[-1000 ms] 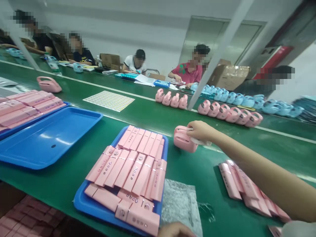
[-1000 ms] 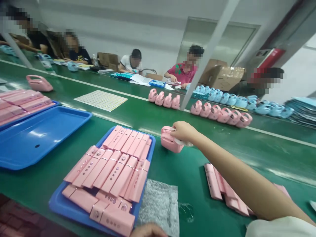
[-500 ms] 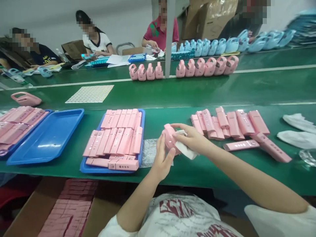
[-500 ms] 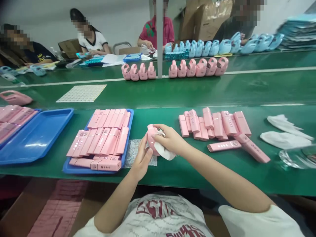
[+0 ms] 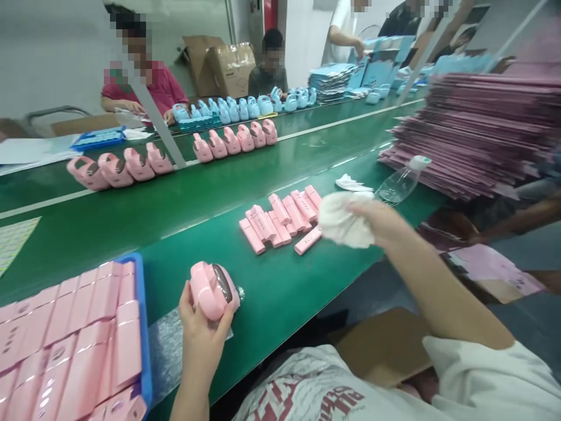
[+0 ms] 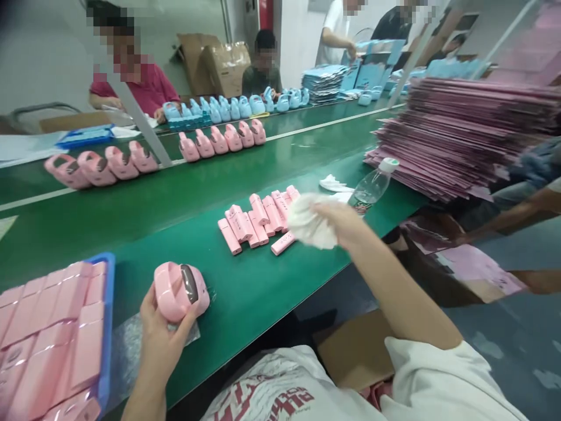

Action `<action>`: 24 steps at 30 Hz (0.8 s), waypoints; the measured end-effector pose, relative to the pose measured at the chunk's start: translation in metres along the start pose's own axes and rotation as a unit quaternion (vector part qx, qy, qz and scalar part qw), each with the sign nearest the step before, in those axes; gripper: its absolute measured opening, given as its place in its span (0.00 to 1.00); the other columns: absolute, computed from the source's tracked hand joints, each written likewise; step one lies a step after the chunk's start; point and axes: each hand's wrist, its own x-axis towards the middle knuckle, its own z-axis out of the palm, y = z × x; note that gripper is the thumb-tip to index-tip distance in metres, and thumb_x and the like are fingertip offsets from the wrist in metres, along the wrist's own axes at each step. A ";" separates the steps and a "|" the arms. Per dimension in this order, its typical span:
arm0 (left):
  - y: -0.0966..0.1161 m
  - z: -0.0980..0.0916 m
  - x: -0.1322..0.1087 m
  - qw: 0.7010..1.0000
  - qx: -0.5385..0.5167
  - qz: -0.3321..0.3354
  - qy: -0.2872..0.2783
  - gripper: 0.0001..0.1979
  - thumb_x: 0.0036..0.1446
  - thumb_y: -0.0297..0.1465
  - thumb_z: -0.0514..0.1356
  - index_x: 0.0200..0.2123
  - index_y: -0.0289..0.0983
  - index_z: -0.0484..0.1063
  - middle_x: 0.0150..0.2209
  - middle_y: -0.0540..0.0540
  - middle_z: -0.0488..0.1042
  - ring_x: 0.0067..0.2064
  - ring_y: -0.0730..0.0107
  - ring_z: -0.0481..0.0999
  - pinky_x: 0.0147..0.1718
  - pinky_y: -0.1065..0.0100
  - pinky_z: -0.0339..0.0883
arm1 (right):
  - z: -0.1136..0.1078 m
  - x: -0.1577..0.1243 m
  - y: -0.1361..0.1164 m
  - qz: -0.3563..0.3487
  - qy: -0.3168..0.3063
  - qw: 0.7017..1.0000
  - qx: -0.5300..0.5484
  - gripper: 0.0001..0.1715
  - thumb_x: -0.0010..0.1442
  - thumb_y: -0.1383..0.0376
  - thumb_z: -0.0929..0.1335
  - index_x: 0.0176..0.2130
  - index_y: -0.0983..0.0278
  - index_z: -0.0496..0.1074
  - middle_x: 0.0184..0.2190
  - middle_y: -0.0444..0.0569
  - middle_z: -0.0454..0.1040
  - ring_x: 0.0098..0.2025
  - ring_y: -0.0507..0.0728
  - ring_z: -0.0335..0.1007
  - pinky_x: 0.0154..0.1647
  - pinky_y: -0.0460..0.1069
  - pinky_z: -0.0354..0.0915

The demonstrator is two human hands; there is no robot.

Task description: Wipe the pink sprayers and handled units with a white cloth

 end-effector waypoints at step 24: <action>-0.016 0.000 -0.010 1.000 -0.019 -0.020 0.013 0.26 0.56 0.44 0.57 0.53 0.35 0.67 0.65 0.36 0.49 0.66 0.46 0.53 0.60 0.49 0.59 | -0.147 0.041 0.016 0.015 0.500 0.779 -0.379 0.21 0.66 0.57 0.59 0.58 0.53 0.61 0.60 0.55 0.60 0.60 0.60 0.58 0.58 0.57 0.58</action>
